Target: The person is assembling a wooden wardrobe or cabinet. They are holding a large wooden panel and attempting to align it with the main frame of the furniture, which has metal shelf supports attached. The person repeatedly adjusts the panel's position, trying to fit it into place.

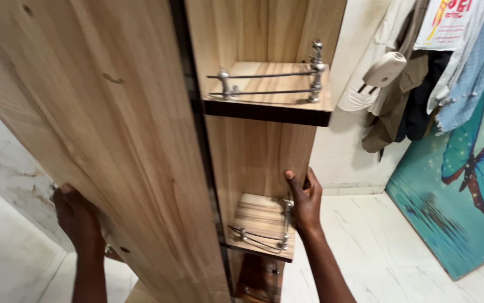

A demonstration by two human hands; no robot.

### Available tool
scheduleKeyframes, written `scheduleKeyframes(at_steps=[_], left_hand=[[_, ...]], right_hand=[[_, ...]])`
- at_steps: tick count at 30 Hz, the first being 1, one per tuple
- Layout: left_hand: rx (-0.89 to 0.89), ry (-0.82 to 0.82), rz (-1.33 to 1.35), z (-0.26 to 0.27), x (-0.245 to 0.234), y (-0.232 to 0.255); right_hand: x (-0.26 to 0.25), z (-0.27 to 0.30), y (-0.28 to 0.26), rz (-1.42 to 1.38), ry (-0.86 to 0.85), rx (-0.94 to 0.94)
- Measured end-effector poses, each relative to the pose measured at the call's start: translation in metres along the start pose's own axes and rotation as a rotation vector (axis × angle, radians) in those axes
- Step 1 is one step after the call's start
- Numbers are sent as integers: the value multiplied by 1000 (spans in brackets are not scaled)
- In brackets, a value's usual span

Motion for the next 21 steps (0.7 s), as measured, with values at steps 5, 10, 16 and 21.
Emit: scheduleKeyframes(at_steps=[5, 10, 16, 21], left_hand=[[61, -61, 4, 3, -7, 6], [59, -134, 56, 1, -16, -3], [86, -190, 100, -2, -21, -7], [70, -289, 132, -7, -30, -17]], right_hand=[[3, 1, -8, 34, 19, -8], [2, 3, -5, 89, 31, -23], [1, -2, 1, 140, 41, -64], [1, 2, -6, 114, 30, -11]])
Point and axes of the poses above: each hand's wrist, its own z-axis away from the middle knuckle, its own x-axis out of the palm, y = z × x, the point moved 1 cm from there along -z, towards the middle knuckle
